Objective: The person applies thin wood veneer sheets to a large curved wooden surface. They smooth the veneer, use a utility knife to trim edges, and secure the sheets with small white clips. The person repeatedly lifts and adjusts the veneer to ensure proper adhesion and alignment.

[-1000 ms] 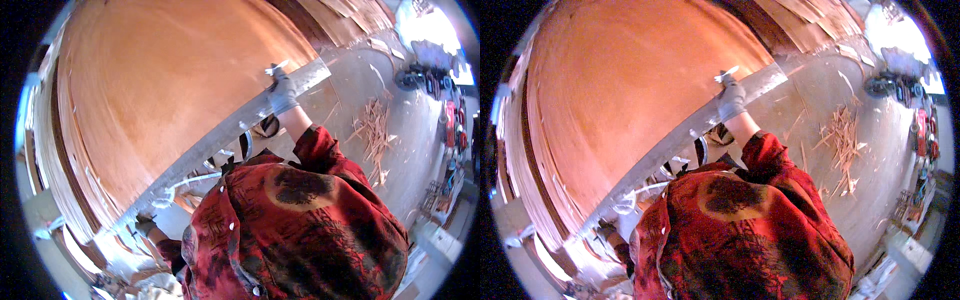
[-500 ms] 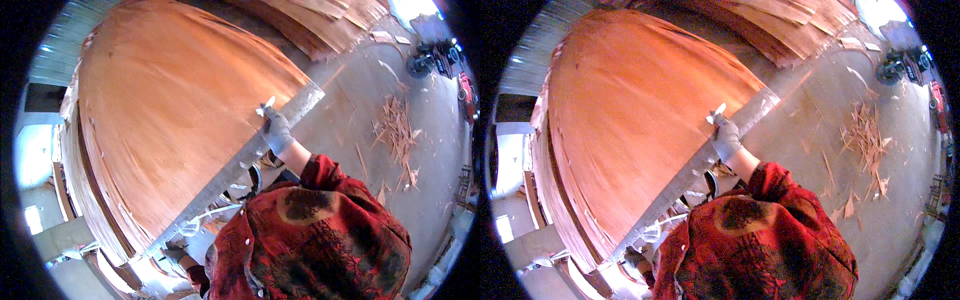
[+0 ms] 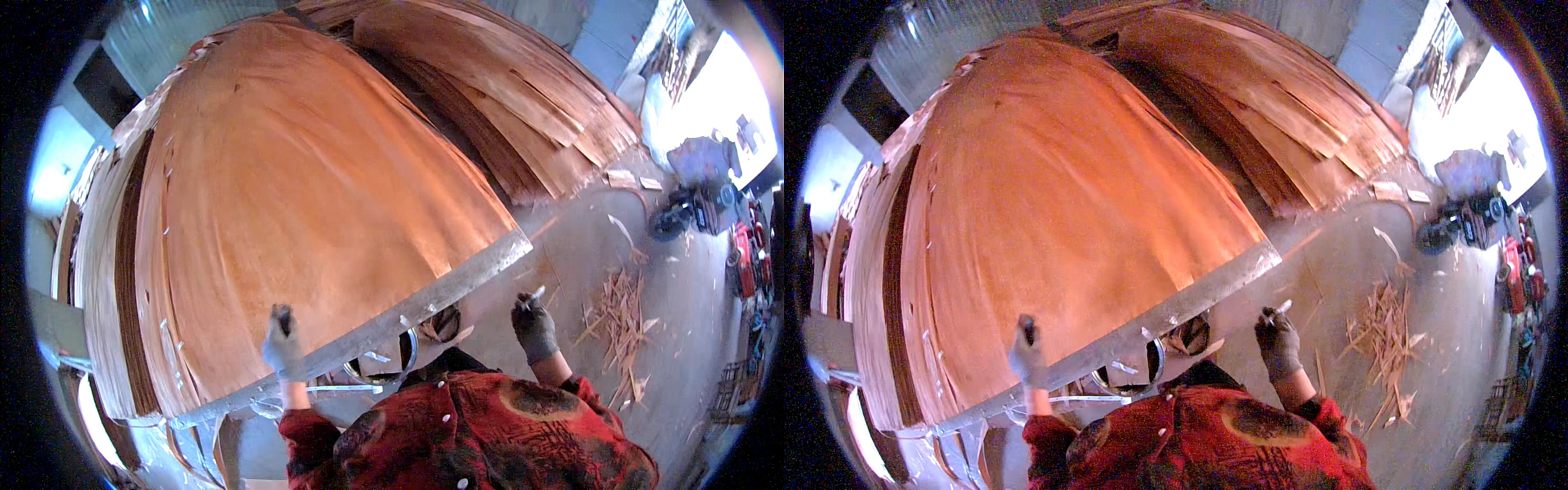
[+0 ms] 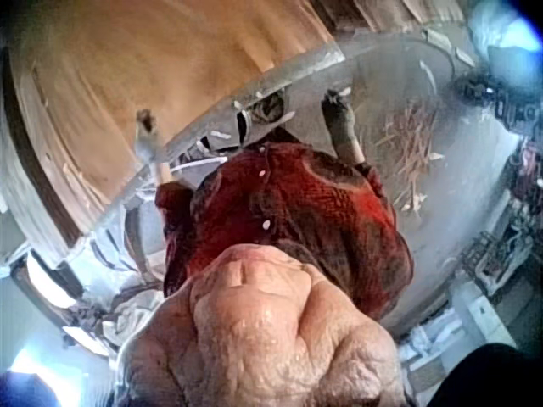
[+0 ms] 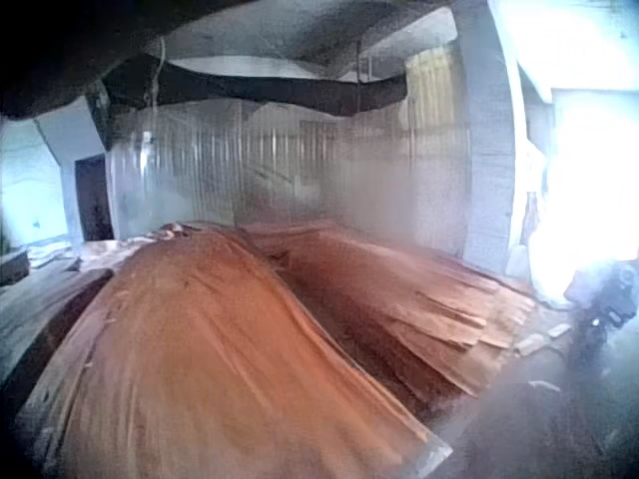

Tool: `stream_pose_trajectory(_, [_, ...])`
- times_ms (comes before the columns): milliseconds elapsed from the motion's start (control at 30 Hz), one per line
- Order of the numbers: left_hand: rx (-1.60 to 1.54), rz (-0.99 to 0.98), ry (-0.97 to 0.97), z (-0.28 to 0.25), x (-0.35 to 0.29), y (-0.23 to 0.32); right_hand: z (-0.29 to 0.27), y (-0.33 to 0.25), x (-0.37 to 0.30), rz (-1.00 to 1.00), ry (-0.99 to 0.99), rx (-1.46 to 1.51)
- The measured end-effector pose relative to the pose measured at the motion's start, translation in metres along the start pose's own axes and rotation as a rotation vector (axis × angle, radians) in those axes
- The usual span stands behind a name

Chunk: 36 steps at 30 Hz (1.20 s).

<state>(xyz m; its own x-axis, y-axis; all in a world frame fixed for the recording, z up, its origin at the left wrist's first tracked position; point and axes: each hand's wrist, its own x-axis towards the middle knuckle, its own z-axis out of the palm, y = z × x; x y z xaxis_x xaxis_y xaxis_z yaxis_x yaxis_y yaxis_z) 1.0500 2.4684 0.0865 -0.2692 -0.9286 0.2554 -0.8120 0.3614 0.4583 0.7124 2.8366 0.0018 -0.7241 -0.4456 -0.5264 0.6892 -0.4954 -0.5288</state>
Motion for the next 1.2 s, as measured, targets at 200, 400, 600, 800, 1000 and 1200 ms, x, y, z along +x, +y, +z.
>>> stream_pose_trajectory(200, [0.28, 0.038, -0.204, 0.048, 0.022, 0.119, -0.006, -0.04, 0.007, -0.117, 0.095, -0.113])
stream_pose_trajectory(400, [0.376, -0.01, 0.0, 0.146, 0.05, 0.2, -0.089, -0.103, 0.08, -0.101, 0.111, -0.172])
stream_pose_trajectory(600, [0.636, 0.05, 0.134, 0.193, 0.039, 0.219, -0.111, -0.232, 0.109, -0.052, 0.212, -0.188])
stream_pose_trajectory(800, [0.761, -0.065, 0.158, 0.2, 0.04, 0.227, -0.085, -0.292, 0.195, 0.012, 0.099, -0.303])
stream_pose_trajectory(1000, [0.722, -0.121, 0.133, 0.201, 0.034, 0.227, -0.007, -0.277, 0.265, 0.214, -0.035, -0.418])
stream_pose_trajectory(1200, [0.67, -0.228, 0.078, 0.202, 0.038, 0.24, 0.041, -0.288, 0.347, 0.4, -0.195, -0.574])
